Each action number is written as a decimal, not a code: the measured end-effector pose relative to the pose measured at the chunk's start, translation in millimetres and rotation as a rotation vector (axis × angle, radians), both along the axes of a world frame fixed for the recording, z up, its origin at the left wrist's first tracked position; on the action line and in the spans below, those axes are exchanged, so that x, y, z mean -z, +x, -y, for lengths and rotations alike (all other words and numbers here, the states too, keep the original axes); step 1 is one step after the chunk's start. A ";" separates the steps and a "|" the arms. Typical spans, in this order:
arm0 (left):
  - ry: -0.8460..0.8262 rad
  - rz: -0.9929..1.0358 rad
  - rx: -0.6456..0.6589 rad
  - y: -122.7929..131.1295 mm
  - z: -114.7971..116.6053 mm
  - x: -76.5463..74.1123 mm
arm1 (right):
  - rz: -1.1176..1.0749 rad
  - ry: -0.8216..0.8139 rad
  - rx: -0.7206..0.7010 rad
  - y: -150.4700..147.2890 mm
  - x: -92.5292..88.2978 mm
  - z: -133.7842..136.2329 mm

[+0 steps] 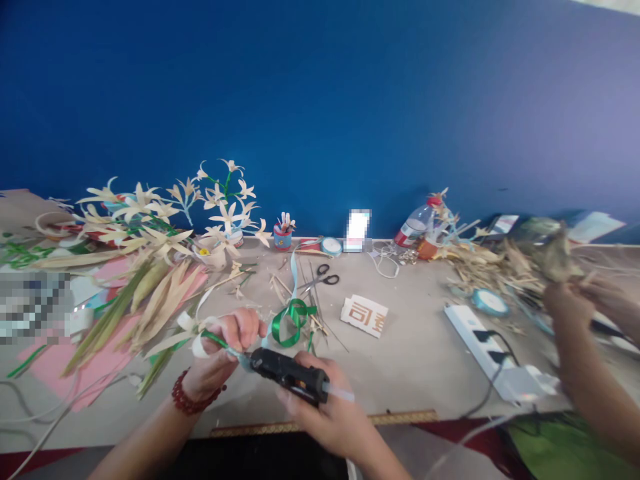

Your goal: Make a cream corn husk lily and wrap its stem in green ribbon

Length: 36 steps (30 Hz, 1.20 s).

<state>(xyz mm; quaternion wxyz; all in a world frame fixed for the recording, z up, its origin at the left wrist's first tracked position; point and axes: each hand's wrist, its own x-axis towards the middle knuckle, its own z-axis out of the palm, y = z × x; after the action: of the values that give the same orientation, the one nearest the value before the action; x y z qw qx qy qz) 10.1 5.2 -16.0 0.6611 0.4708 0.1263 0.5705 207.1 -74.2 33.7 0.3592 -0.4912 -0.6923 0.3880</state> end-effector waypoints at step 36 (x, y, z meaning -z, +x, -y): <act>0.016 -0.126 0.030 -7.1 0.2 -6.3 | 0.298 -0.197 0.329 33.8 98.6 -43.5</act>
<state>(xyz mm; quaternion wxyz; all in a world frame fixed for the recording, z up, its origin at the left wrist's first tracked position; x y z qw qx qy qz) 3.0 5.0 -9.7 0.6563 0.5129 0.1559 0.5310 240.9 -30.7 -64.8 0.2618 -0.6816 -0.6071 0.3135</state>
